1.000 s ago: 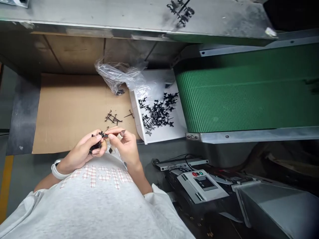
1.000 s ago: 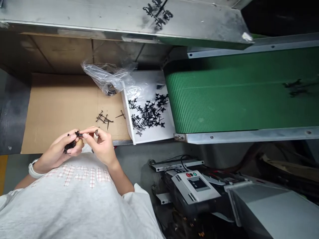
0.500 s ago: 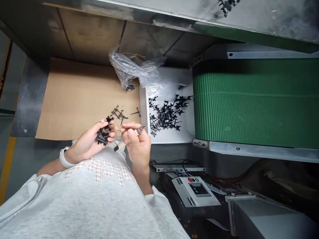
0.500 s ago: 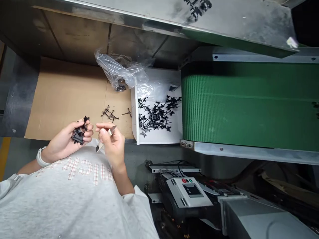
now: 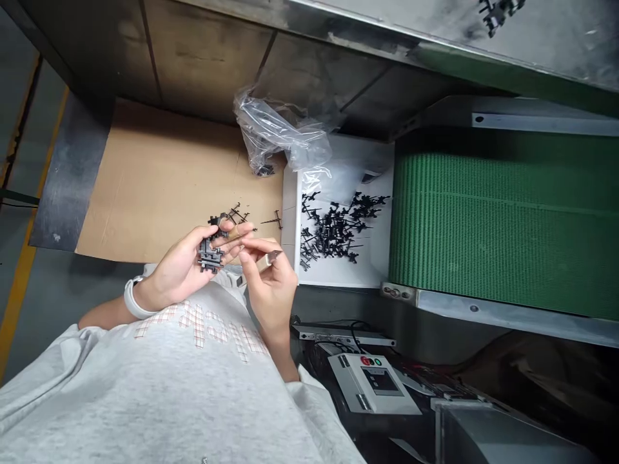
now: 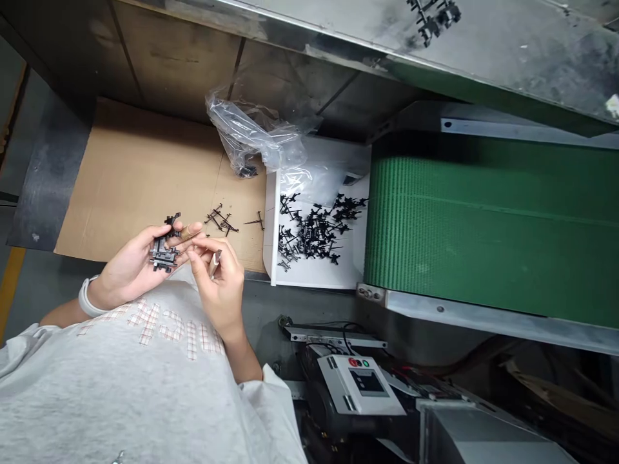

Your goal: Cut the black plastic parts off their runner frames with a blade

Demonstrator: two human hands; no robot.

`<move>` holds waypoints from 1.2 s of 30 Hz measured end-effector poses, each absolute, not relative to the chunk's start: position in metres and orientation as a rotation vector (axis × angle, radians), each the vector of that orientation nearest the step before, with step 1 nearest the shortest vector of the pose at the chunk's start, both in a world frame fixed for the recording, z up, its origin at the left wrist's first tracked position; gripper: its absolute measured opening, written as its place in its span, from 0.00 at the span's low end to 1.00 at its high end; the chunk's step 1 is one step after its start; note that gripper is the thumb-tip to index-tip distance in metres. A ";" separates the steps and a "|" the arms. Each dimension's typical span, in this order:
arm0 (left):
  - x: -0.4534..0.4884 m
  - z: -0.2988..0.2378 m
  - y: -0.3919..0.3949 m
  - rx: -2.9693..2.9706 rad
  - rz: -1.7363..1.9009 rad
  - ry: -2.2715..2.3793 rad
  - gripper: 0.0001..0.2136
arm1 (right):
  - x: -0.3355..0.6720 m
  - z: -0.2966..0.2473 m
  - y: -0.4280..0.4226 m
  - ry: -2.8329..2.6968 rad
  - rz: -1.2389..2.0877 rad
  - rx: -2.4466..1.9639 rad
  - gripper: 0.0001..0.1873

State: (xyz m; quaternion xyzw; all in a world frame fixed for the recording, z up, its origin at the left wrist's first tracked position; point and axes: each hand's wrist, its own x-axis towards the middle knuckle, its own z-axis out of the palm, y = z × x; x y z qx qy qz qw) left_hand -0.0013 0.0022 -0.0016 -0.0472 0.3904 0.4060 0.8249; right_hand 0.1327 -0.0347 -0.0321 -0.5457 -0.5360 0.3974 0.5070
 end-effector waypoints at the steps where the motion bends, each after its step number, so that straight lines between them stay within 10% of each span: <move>1: -0.002 -0.002 0.002 -0.093 0.863 0.814 0.16 | 0.133 -0.031 -0.035 -1.312 0.940 -1.326 0.05; 36: 0.002 -0.007 0.001 -0.164 0.897 0.686 0.17 | 0.120 -0.017 -0.047 -1.516 0.918 -1.411 0.07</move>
